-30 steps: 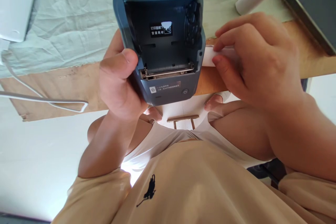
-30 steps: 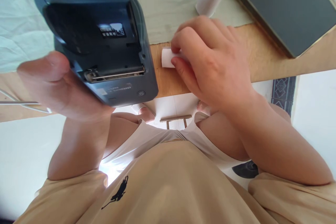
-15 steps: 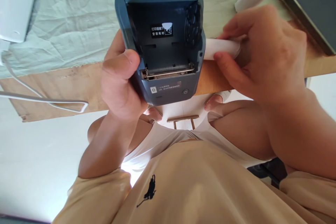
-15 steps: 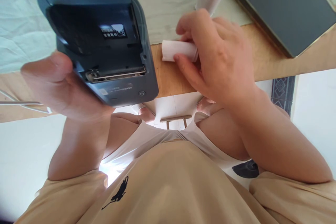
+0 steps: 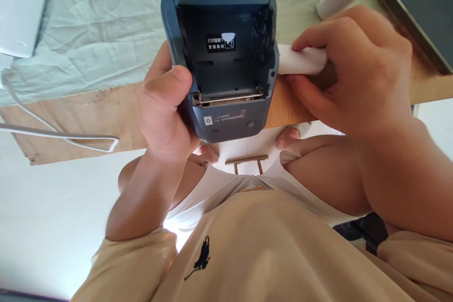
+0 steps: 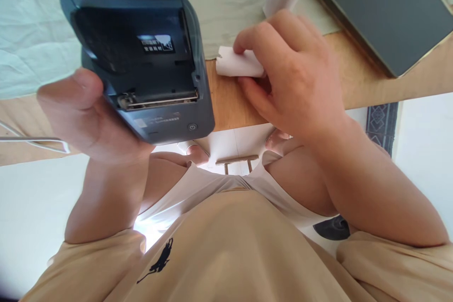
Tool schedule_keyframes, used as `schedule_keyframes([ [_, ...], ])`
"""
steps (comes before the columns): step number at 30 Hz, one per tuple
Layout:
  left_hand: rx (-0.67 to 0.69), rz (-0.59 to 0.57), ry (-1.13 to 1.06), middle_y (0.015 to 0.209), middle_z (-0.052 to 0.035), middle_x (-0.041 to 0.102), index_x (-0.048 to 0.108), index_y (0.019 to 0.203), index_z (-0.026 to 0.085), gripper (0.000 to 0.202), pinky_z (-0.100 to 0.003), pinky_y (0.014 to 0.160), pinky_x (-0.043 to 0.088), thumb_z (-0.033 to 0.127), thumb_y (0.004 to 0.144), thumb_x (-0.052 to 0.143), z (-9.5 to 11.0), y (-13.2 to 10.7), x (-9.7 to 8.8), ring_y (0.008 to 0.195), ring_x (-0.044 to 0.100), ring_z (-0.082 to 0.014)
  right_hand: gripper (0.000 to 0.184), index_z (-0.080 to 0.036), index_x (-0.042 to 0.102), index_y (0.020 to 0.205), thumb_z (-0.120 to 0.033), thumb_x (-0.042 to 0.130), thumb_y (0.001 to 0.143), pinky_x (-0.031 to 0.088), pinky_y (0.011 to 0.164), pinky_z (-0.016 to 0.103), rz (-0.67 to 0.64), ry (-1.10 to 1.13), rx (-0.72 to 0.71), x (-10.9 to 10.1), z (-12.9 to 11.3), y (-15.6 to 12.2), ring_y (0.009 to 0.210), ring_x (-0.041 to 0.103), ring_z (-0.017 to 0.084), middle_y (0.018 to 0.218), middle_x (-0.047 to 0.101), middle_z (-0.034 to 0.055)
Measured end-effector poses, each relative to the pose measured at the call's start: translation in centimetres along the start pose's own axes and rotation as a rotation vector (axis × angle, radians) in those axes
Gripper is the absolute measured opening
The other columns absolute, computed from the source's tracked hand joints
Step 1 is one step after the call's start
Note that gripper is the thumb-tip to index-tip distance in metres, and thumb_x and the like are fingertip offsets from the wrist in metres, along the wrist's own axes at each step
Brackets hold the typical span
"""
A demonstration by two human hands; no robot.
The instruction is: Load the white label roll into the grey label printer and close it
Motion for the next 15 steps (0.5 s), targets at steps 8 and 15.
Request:
schedule_keyframes([
  [8,0.016,0.001,-0.006,0.125,-0.0119,0.093,0.084,0.149,0.040,0.094,-0.068,0.092,0.082,0.106,0.084,0.068,0.0,0.1,0.2,0.150,0.080,-0.0568,0.040,-0.029,0.079,0.147,-0.048,0.061,0.116,0.069,0.099,0.038,-0.034,0.197,0.281,0.4,0.9,0.2,0.133,0.077,0.024,0.136,0.072,0.0106],
  [15,0.019,-0.010,-0.004,0.126,-0.0109,0.093,0.085,0.147,0.040,0.082,-0.065,0.090,0.082,0.096,0.089,0.070,-0.6,-0.7,-0.2,0.152,0.079,-0.0553,0.043,-0.032,0.080,0.150,-0.053,0.053,0.124,0.076,0.109,0.036,-0.057,0.330,0.394,0.6,0.8,0.0,0.153,0.073,0.025,0.147,0.069,0.0075],
])
Point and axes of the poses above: each hand's wrist, its own y-axis towards the middle knuckle, its own x-axis out of the palm, z = x × y, the point moved 10 cm from there along y, towards the middle knuckle
